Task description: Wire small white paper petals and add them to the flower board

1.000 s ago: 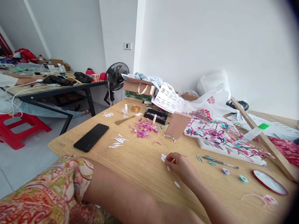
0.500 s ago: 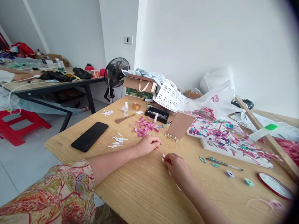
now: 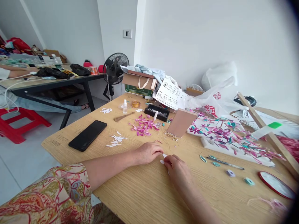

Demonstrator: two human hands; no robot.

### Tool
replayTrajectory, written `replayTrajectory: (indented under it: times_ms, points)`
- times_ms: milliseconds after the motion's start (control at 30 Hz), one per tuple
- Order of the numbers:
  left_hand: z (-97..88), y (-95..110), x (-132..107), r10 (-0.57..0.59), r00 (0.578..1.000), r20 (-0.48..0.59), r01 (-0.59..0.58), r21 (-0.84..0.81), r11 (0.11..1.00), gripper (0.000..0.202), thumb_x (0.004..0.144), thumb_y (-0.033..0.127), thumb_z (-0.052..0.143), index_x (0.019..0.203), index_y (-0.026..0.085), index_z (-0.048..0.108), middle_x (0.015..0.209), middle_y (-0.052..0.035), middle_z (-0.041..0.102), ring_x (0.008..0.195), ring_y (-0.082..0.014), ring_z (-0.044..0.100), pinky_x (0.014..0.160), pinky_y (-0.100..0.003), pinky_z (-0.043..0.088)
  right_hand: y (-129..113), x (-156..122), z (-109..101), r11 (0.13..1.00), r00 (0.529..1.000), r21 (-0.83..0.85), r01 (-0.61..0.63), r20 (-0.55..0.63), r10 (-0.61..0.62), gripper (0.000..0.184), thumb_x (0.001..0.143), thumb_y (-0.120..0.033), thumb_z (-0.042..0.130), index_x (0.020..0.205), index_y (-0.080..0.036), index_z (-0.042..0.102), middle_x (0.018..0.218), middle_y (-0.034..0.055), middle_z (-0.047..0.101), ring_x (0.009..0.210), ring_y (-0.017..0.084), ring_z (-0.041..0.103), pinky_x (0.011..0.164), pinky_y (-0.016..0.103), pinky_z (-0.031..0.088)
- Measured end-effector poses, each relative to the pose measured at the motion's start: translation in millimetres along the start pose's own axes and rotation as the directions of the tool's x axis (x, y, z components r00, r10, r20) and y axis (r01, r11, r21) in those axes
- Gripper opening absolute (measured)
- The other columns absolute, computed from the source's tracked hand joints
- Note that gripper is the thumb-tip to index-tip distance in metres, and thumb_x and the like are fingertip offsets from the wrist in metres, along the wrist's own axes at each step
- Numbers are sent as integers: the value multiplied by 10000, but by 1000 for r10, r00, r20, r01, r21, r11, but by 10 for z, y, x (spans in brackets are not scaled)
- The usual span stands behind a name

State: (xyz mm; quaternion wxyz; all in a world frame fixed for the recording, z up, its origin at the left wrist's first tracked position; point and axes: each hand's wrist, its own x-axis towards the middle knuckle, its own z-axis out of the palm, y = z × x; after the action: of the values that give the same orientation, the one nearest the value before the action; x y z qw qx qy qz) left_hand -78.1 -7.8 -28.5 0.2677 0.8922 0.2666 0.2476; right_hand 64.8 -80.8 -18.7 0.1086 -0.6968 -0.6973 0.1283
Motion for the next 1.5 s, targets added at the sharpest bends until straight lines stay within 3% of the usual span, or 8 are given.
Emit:
replayTrajectory:
  times_ms: [200, 533, 833, 1167, 1267, 1333, 1400, 1500]
  points:
    - [-28, 31, -17, 33, 997, 73, -36, 33, 999, 180, 789, 148, 459, 878, 131, 615, 854, -53, 621, 829, -136, 549, 771, -227, 408, -22, -17, -14, 999, 1000, 38, 21, -8, -21, 156, 764, -121, 433, 717, -183, 568, 761, 40, 587, 716, 163, 562, 596, 233, 345]
    - [-17, 18, -16, 51, 998, 44, -52, 33, 998, 184, 789, 120, 449, 884, 141, 605, 852, -41, 613, 832, -131, 542, 764, -231, 411, -67, 3, -54, 993, 998, 101, 62, 15, -64, 103, 741, -134, 492, 679, -186, 556, 745, 32, 566, 691, 161, 555, 606, 239, 370]
    - [-2, 15, -15, 32, 999, 42, -33, 34, 999, 184, 779, 107, 457, 873, 142, 612, 843, -39, 611, 805, -129, 541, 738, -226, 414, -28, -1, 14, 982, 997, 172, 78, -42, -71, 88, 725, -125, 473, 674, -193, 497, 759, 36, 526, 680, 171, 526, 608, 263, 369]
    - [-25, 47, -11, 48, 991, 128, -50, 10, 999, 190, 798, 162, 450, 862, 133, 626, 795, -56, 604, 784, -148, 534, 745, -247, 395, -37, -15, 22, 907, 994, 417, 62, -103, -20, 121, 635, -120, 497, 568, -209, 449, 642, 14, 497, 612, 174, 469, 587, 286, 329]
    - [-31, 65, -7, -18, 991, 129, 32, -105, 994, 183, 788, 169, 462, 851, 138, 630, 806, -53, 606, 788, -148, 531, 738, -250, 389, -11, -11, 30, 841, 995, 541, 27, -97, 30, 111, 621, -162, 519, 558, -214, 444, 550, -12, 480, 544, 156, 449, 542, 276, 329]
    - [-36, 76, -13, -122, 983, 139, 158, -290, 944, 187, 788, 216, 465, 851, 139, 623, 789, -44, 601, 761, -138, 533, 689, -236, 397, 19, 0, 20, 767, 995, 641, -8, -72, 70, 90, 641, -232, 518, 592, -216, 444, 507, -29, 467, 486, 141, 446, 484, 259, 337]
    - [-40, 92, -28, -208, 961, 180, 272, -510, 816, 243, 800, 296, 443, 842, 123, 609, 735, -37, 583, 698, -122, 528, 625, -221, 398, 44, 12, -7, 674, 995, 738, -36, -40, 97, 120, 651, -304, 519, 633, -213, 443, 498, -33, 482, 467, 135, 472, 449, 248, 361]
    - [-38, 128, -52, -227, 949, 221, 315, -725, 612, 343, 796, 399, 424, 791, 98, 588, 679, -31, 552, 630, -101, 508, 587, -211, 388, 48, 13, -51, 542, 994, 839, -51, -10, 109, 200, 621, -364, 566, 665, -199, 463, 546, -11, 548, 521, 140, 536, 485, 252, 419]
